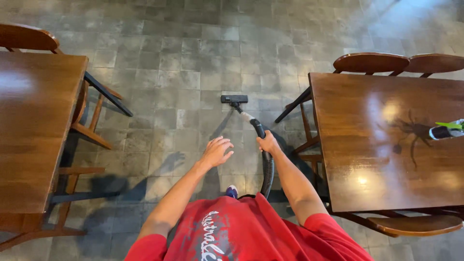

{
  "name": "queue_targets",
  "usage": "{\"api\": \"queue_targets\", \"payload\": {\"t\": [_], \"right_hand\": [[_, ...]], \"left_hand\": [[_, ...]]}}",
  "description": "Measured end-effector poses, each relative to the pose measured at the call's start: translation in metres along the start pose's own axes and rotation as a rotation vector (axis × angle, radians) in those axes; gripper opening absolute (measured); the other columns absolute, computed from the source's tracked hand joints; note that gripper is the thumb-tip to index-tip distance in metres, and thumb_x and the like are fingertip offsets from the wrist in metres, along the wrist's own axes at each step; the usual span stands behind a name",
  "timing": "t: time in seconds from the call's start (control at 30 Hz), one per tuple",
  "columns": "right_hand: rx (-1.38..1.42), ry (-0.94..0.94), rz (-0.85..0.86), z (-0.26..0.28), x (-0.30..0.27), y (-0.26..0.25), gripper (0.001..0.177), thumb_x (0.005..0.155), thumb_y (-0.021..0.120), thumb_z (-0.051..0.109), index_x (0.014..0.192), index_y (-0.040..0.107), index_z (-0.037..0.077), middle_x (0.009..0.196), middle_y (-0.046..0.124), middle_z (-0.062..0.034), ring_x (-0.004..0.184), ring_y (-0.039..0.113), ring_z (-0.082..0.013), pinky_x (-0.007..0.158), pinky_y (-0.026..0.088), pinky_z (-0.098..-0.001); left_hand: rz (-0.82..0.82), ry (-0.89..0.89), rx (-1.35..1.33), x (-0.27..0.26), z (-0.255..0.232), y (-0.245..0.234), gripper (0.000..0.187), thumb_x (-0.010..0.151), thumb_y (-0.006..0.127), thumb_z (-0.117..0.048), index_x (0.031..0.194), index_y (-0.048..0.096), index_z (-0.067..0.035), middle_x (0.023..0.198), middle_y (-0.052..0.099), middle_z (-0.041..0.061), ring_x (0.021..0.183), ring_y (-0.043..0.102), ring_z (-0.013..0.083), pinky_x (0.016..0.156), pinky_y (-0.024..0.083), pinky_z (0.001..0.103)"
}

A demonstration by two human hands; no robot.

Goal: The person vacuums the tiled floor around tables and chairs using a vacuum cleaner.

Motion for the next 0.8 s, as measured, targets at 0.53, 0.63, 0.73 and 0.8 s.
{"api": "queue_targets", "payload": {"t": [0.53, 0.63, 0.73, 0.8], "right_hand": [[0.08, 0.088, -0.039, -0.071, -0.158, -0.079, 0.051, 0.086, 0.071, 0.019, 0.129, 0.054, -0.001, 0.069, 0.065, -0.0107, 0.052, 0.063, -0.0172, 0.05, 0.054, -0.0341], [0.113, 0.102, -0.078, -0.085, -0.178, -0.09, 0.05, 0.085, 0.071, 0.018, 0.129, 0.056, 0.0, 0.068, 0.065, -0.0099, 0.052, 0.062, -0.0167, 0.05, 0.053, -0.033], [0.129, 0.128, -0.125, -0.093, -0.181, -0.094, 0.049, 0.085, 0.07, 0.017, 0.129, 0.056, 0.001, 0.068, 0.064, -0.0109, 0.051, 0.062, -0.0169, 0.05, 0.053, -0.0334], [0.148, 0.135, -0.154, -0.096, -0.173, -0.094, 0.047, 0.085, 0.07, 0.017, 0.127, 0.057, 0.001, 0.069, 0.064, -0.0098, 0.051, 0.061, -0.0167, 0.049, 0.053, -0.034]], "left_hand": [[0.16, 0.157, -0.03, 0.074, -0.05, 0.089, 0.031, 0.09, 0.07, -0.038, 0.115, 0.07, -0.02, 0.138, 0.062, 0.005, 0.139, 0.046, 0.0364, 0.11, 0.037, 0.054], [0.183, 0.19, -0.038, 0.08, -0.063, 0.104, 0.031, 0.09, 0.07, -0.038, 0.115, 0.07, -0.02, 0.139, 0.062, 0.006, 0.139, 0.046, 0.0365, 0.111, 0.036, 0.055], [0.192, 0.199, -0.04, 0.081, -0.074, 0.107, 0.031, 0.09, 0.07, -0.038, 0.115, 0.07, -0.02, 0.138, 0.062, 0.004, 0.14, 0.046, 0.0359, 0.111, 0.037, 0.054], [0.2, 0.212, -0.041, 0.078, -0.077, 0.105, 0.031, 0.091, 0.07, -0.038, 0.116, 0.069, -0.019, 0.138, 0.062, 0.005, 0.14, 0.046, 0.0363, 0.111, 0.038, 0.054]]}}
Point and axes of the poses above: each hand's wrist, its own x-axis towards the middle knuckle, its own y-axis out of the palm, z = x × y, the point moved 3 cm from there along x, towards the middle knuckle
